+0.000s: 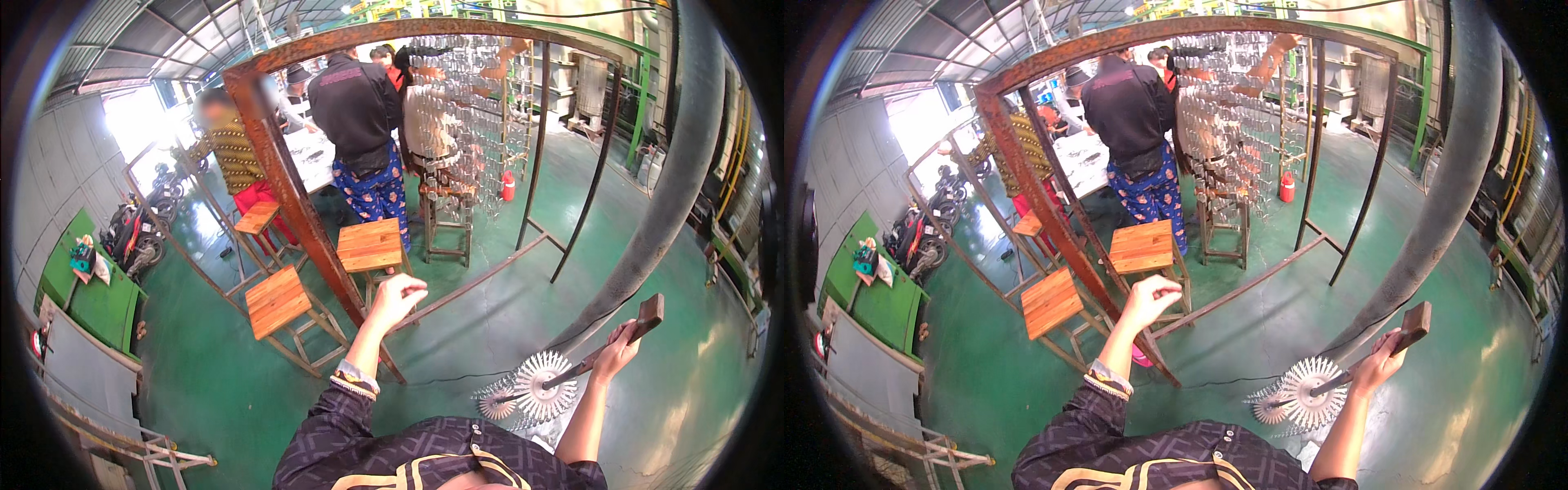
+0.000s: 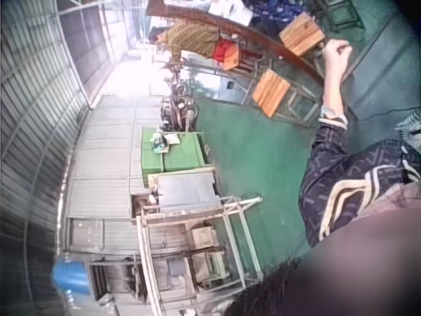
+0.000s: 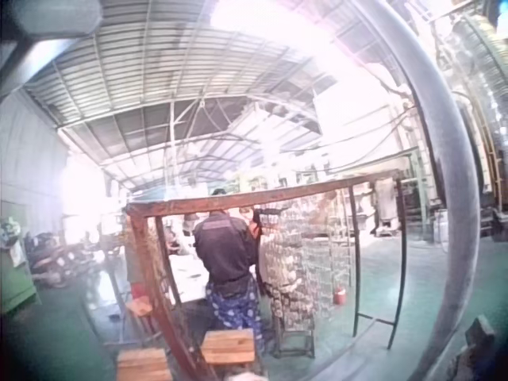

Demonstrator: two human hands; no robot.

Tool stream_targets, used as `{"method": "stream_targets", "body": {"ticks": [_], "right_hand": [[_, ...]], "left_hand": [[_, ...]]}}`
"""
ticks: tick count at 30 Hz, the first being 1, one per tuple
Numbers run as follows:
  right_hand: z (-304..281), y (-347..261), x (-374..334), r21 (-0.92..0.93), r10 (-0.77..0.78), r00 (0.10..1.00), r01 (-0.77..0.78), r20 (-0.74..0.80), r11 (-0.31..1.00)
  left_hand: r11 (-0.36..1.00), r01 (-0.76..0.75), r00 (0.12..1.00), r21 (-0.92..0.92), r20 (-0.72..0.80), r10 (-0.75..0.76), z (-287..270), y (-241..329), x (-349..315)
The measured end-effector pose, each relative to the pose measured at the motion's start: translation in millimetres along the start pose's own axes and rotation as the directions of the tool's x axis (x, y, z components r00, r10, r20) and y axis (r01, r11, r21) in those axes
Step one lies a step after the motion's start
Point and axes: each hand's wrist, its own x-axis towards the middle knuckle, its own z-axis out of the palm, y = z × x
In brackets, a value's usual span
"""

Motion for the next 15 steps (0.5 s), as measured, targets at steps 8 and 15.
{"method": "stream_targets", "body": {"ticks": [8, 15], "right_hand": [[4.2, 9.8, 2.0, -0.037, -0.028, 0.996, 0.025, -0.082, 0.999], [17.8, 8.2, 2.1, -0.126, -0.091, 0.97, 0.064, -0.224, 0.99]], "left_hand": [[0.91, -0.41, 0.871, -0.067, -0.324, 0.369, -15.0, 58.4, 191.7], [0.851, -0.521, 0.694, 0.068, -0.548, 0.468, -46.3, 117.6, 377.5]]}}
